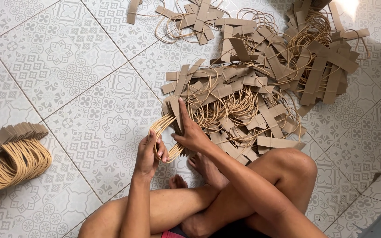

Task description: The person is sitting on the floor, picking up individual paper bag handles from a large pile and organizing them into neat, aligned stacks.

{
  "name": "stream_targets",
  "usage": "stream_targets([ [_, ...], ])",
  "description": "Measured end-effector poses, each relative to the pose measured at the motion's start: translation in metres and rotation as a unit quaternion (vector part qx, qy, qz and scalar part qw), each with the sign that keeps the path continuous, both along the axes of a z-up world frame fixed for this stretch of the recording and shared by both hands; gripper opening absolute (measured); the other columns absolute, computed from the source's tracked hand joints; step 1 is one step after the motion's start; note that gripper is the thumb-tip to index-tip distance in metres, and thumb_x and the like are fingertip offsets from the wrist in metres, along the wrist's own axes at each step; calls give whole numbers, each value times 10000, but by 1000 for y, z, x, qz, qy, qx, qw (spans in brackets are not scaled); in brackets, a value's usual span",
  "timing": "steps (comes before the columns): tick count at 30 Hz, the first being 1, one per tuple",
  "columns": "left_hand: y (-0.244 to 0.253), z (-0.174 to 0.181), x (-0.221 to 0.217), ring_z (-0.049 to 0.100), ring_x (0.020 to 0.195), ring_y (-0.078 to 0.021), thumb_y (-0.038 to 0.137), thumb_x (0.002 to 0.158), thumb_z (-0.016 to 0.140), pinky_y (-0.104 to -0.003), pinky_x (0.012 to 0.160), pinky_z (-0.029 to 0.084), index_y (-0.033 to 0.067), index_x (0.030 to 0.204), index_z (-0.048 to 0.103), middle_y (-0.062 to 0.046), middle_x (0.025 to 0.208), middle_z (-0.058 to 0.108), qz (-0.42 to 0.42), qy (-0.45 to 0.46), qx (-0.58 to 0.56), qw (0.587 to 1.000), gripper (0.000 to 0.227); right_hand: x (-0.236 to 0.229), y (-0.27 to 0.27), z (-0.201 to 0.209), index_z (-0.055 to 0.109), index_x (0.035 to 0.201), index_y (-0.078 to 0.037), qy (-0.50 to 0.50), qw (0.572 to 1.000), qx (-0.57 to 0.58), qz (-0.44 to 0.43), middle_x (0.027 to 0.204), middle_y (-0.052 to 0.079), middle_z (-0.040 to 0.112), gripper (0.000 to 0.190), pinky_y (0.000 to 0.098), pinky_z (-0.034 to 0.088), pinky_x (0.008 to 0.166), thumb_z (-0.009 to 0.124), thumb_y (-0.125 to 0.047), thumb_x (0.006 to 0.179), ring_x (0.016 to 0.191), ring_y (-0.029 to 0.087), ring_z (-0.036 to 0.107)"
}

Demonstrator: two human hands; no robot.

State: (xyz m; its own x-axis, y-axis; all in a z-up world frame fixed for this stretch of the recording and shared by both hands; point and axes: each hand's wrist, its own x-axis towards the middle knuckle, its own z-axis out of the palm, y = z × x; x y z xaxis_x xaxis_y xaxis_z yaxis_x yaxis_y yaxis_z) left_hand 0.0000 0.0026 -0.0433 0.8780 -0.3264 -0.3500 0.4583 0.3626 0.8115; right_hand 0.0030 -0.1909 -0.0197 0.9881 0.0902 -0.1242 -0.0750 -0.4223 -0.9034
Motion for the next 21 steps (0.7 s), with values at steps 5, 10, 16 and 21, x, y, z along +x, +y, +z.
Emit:
stream_targets([
  [5,6,-10,2,444,275,-168,544,1068,472,-343,360,521,126,853,469,-11,454,365,25,13,-13,1000,470,1,5,-2,-175,1612,-210,38,999,33,3,1342,456,459,1240,673,454,928,778,-342,830,1142,638,530],
  [10,12,3,8,389,261,-126,539,1087,438,-285,332,467,155,869,446,34,470,342,68,22,-8,997,441,5,-2,0,-201,1606,-212,66,990,104,71,1612,417,57,1392,715,204,1171,819,-606,744,1435,649,151],
  [16,16,15,10,298,265,-85,578,1090,400,-233,318,402,192,881,425,75,473,281,101,46,-24,994,440,1,-3,25,-163,1617,-136,61,980,91,169,1618,406,43,1635,683,152,1199,980,-420,483,1468,614,84],
  [21,9,16,6,287,254,-101,552,1086,430,-248,311,390,181,881,439,52,460,279,74,56,-9,996,424,-3,3,6,-116,1640,-246,68,988,4,137,1427,340,409,1275,600,463,1045,765,-94,732,1302,586,470],
])
